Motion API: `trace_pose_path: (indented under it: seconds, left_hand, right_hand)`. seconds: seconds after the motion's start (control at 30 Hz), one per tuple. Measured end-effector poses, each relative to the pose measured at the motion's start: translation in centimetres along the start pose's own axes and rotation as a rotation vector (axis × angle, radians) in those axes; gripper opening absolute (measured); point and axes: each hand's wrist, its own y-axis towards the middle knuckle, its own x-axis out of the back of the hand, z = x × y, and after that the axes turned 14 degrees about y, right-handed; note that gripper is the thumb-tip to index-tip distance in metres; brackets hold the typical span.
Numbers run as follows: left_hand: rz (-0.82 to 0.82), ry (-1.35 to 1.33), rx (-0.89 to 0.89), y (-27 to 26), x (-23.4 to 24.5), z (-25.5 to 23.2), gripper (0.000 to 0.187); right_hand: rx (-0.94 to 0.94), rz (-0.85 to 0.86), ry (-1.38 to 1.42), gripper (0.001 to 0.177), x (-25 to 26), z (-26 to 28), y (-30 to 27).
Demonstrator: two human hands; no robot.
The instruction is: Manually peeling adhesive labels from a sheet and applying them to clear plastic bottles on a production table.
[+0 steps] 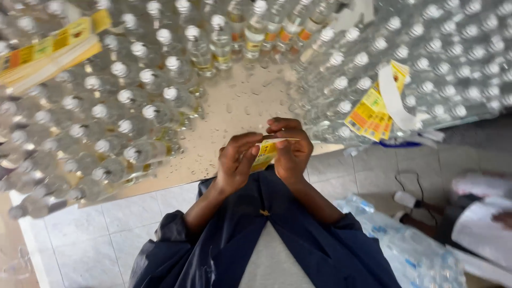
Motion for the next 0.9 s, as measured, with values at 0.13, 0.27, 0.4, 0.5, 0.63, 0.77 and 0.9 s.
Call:
trace_pose_path:
  seconds: [0.13, 0.27, 0.4, 0.5, 0.63, 0.77, 0.9]
  left_hand:
    - [0.015, 0.001, -0.034, -0.9, -0.5, 1.0, 0.026]
    - [0.249, 0.059, -0.089, 0.7, -1.3, 1.0, 0.027]
    - [0.33, 0.061, -0.029, 3.4, -3.8, 9.3, 0.023]
    - [0.136, 0.168, -0.03, 10.6, -9.3, 15.0, 0.05]
    - [0.377, 0.345, -0.091, 18.1, -15.8, 28.8, 0.096]
    - [0.501, 0.417, 0.025, 20.4, -17.9, 32.6, 0.092]
    - [0.339, 0.372, 0.054, 19.0, -15.6, 31.9, 0.076]
  right_hand:
    - [0.032, -0.035, 0.129, 0.024, 1.0, -0.1, -1.4]
    - [0.089, -0.003, 0.267, 0.027, 4.5, 1.6, -2.7]
    - [0.185, -0.048, 0.09, 0.031, 10.0, 5.8, -2.8]
    - [0.199, -0.046, 0.001, 0.024, 12.7, 7.9, -3.4]
    - [0.157, -0.04, -0.138, 0.028, 9.2, 10.1, -4.6]
    - [0.083, 0.06, -0.112, 0.019, 8.8, 10.8, -5.1]
    - [0.025, -0.028, -0.172, 0.022, 9.4, 9.8, -4.8]
